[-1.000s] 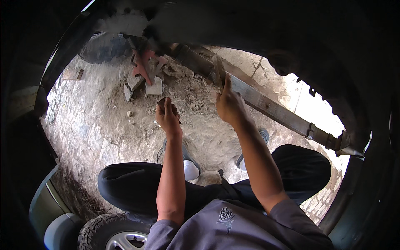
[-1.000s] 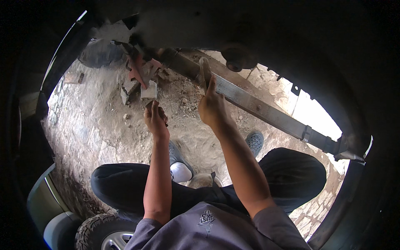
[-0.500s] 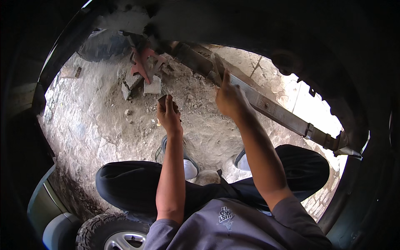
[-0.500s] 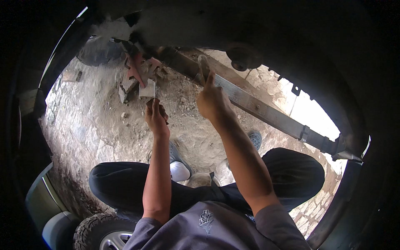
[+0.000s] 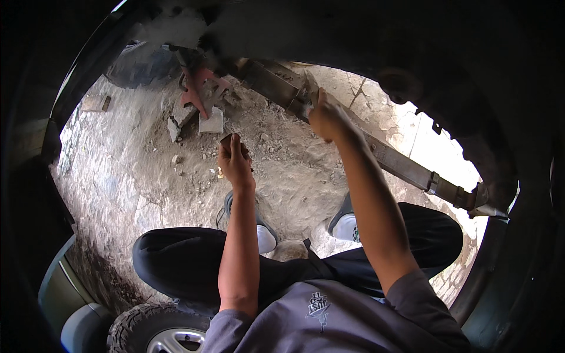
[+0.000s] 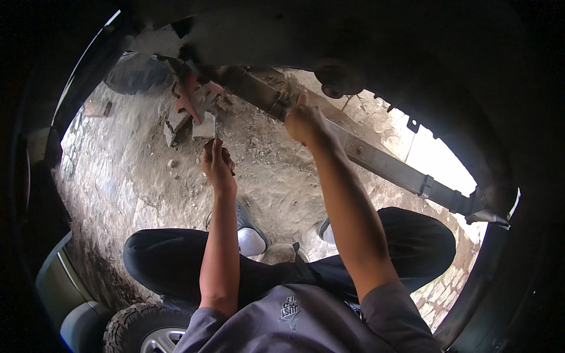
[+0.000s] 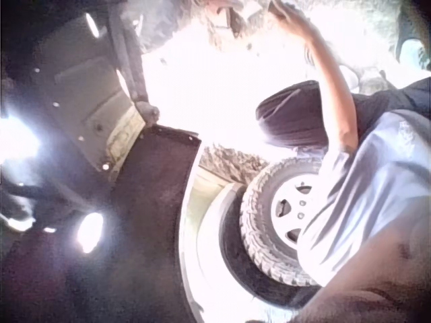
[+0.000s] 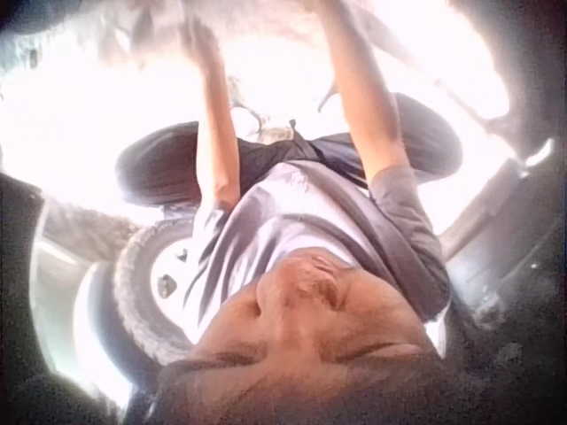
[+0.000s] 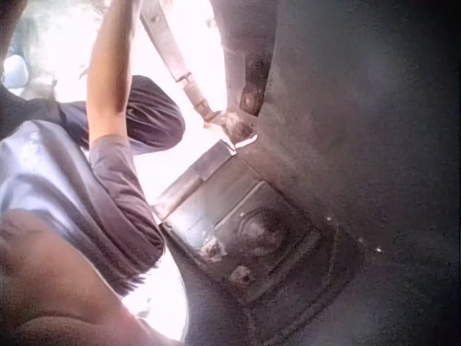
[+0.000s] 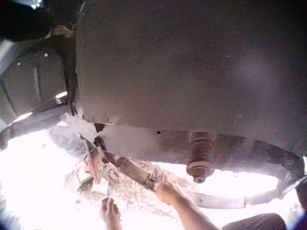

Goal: The person sits beneath a vehicle and uses a hammer and a small metal piece to tap and adjust a metal bracket on the undercarriage. The person repeatedly hammers the bracket and then uses their hands to position and secure the metal piece.

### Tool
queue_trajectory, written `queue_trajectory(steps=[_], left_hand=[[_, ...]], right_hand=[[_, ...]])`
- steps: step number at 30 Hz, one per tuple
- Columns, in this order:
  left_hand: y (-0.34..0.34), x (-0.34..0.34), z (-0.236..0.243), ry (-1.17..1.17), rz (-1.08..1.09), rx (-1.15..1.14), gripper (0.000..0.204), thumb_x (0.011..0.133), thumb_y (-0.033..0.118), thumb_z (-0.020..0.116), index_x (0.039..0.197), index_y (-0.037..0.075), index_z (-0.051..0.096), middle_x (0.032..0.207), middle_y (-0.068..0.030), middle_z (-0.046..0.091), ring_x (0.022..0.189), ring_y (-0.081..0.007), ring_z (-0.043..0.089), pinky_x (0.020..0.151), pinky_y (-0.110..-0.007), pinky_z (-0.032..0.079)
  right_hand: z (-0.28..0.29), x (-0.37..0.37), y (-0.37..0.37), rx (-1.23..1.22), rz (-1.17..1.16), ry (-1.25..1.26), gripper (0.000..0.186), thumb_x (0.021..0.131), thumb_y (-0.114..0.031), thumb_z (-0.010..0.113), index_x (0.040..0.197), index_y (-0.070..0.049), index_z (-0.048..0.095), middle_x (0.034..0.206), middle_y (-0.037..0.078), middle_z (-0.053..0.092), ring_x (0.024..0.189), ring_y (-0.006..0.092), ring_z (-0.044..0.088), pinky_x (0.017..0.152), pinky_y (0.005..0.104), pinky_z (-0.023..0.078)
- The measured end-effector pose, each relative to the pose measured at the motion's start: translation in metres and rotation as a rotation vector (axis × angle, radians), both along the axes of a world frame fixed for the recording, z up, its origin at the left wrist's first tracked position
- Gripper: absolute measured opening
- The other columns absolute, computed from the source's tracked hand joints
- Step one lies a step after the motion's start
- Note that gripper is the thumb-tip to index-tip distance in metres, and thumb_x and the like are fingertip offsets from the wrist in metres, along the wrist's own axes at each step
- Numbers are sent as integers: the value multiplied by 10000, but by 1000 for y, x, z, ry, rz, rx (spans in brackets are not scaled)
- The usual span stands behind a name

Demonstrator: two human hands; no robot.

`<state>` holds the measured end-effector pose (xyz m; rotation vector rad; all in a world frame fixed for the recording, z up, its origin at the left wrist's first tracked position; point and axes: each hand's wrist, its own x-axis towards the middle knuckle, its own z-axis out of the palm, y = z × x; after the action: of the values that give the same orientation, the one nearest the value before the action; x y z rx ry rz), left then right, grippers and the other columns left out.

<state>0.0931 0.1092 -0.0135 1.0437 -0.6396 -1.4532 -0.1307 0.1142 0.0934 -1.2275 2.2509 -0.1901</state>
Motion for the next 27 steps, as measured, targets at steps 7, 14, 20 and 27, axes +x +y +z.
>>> queue_trajectory(steps=[7, 14, 20, 27], left_hand=[[0, 1, -4, -44, 14, 39, 229, 1070, 258, 667, 903, 139, 566, 663, 42, 508, 501, -34, 380, 436, -244, 286], [1, -2, -7, 0, 2, 21, 210, 1069, 243, 664, 908, 137, 580, 664, 40, 505, 509, -27, 383, 437, -245, 279], [-6, 6, -10, -21, 30, 1, 193, 1081, 244, 628, 920, 148, 585, 650, 59, 454, 486, -31, 344, 430, -254, 277], [-2, 16, -2, -22, 36, 18, 222, 1068, 264, 660, 906, 140, 572, 654, 47, 491, 498, -31, 379, 432, -241, 282]], right_hand=[[7, 66, 72, -174, -36, -45, 888, 1032, -186, 574, 1660, -15, -31, 899, 407, 695, 869, 557, 720, 851, 597, 602], [-19, 54, 23, -286, -150, -29, 861, 1032, -174, 556, 1642, 25, -19, 924, 422, 690, 860, 567, 717, 798, 612, 604], [-19, 74, 29, -289, -114, -26, 896, 985, -128, 524, 1642, 37, -63, 1001, 438, 679, 889, 546, 723, 784, 596, 605], [-27, 113, 72, -257, -114, -34, 898, 1006, -124, 541, 1652, -12, -73, 924, 383, 707, 850, 547, 718, 754, 617, 590]])
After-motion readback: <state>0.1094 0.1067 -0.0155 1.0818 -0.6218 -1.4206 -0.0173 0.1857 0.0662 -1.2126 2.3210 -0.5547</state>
